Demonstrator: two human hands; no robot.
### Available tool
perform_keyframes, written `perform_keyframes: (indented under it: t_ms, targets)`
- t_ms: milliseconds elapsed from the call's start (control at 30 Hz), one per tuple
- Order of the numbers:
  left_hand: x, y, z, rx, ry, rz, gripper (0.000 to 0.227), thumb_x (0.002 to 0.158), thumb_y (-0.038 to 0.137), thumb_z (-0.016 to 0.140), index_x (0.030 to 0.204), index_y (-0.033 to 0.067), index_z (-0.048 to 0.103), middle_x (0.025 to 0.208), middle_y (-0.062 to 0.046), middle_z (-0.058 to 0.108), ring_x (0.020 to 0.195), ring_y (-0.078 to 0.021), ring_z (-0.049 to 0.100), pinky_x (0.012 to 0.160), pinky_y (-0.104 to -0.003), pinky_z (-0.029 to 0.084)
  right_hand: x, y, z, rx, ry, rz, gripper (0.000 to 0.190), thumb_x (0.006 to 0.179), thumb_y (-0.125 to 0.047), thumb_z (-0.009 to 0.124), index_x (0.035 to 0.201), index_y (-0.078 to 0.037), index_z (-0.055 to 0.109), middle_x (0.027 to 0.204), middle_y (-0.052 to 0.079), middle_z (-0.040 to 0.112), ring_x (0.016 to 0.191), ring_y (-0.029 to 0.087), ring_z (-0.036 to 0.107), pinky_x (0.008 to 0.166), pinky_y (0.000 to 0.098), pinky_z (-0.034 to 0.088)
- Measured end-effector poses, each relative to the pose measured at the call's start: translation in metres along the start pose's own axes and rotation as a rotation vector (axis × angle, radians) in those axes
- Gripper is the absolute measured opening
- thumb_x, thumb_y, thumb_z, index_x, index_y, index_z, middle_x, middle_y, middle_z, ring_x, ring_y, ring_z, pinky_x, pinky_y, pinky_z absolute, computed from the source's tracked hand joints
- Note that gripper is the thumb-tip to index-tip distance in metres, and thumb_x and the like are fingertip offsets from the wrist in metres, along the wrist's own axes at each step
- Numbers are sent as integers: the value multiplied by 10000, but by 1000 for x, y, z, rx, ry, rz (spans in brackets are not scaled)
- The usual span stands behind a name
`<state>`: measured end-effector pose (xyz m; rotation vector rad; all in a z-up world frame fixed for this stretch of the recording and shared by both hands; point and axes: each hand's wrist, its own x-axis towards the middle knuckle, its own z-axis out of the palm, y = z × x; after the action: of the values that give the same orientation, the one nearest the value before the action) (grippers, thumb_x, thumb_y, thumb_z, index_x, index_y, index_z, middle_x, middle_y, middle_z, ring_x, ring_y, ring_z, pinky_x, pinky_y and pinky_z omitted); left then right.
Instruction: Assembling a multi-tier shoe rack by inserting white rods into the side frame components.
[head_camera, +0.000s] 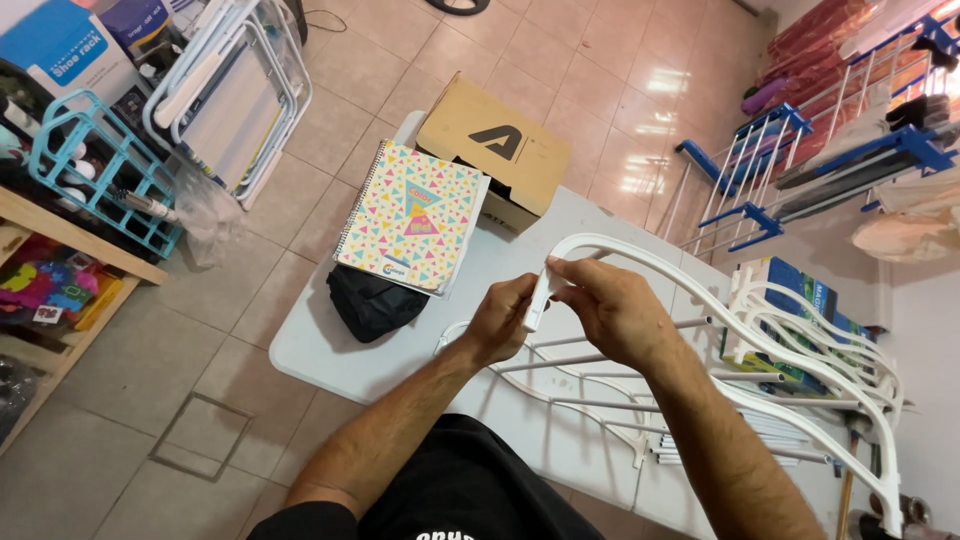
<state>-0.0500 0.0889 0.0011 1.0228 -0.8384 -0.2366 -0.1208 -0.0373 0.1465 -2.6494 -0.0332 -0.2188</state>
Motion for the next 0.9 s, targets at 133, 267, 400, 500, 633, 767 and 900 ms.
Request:
perform_keyframes:
  t_ms: [133, 267, 400, 500, 633, 767, 900]
  targets:
    - [0, -5, 1, 19, -21, -7, 249, 1068, 162, 431, 872, 94, 568, 641, -52, 526, 590, -154, 487, 541, -319, 460, -2, 2, 2, -45, 17, -16, 103, 962, -239, 707, 1049, -183, 714, 746, 40, 719, 617, 282, 695, 590, 383, 565]
    - [9, 0, -3, 78, -101, -5, 335, 1095, 285, 411, 847, 99, 539, 612, -60, 511, 555, -177, 497, 529, -324, 452, -6, 1, 2, -223, 51, -96, 53, 1001, -248, 655, 1005, -222, 701, 758, 0, 705, 617, 265, 689, 598, 372, 570]
    - [10, -5, -7, 52, -124, -15, 378, 1090, 366, 428, 846, 100, 544, 617, -56, 520, 569, -166, 507, 538, -327, 468, -10, 4, 9, -310, 102, -168, 67, 1017, -200, 625, 1006, -197, 692, 730, -4, 671, 601, 234, 671, 560, 322, 551]
    - [6, -11, -8, 5, -112, -9, 397, 1086, 404, 438, 835, 117, 546, 619, -27, 508, 591, -126, 496, 543, -305, 463, -11, 4, 15, -392, 143, -210, 107, 1030, -179, 596, 1067, -204, 693, 735, -22, 643, 607, 213, 660, 549, 306, 544]
    - [9, -10, 3, 45, -55, 30, 328, 1039, 326, 545, 779, 126, 540, 571, -37, 534, 523, -142, 499, 506, -311, 451, -16, 2, 13, -391, 141, -225, 124, 1020, -154, 595, 1082, -196, 694, 746, -9, 643, 612, 215, 667, 539, 308, 549]
    - [18, 12, 16, 291, 95, 191, 374, 1059, 312, 475, 743, 116, 511, 521, -83, 506, 441, -220, 526, 444, -313, 460, -10, 7, 6, -308, 78, -245, 208, 1011, -112, 572, 1167, -168, 697, 770, 24, 667, 634, 241, 684, 569, 327, 568]
    - [18, 30, 25, 351, 204, 222, 383, 1046, 347, 424, 736, 138, 511, 503, -66, 491, 418, -233, 533, 422, -318, 456, -10, 3, -1, -249, 31, -270, 251, 1006, -104, 571, 1222, -160, 686, 809, 50, 691, 689, 283, 712, 591, 375, 585]
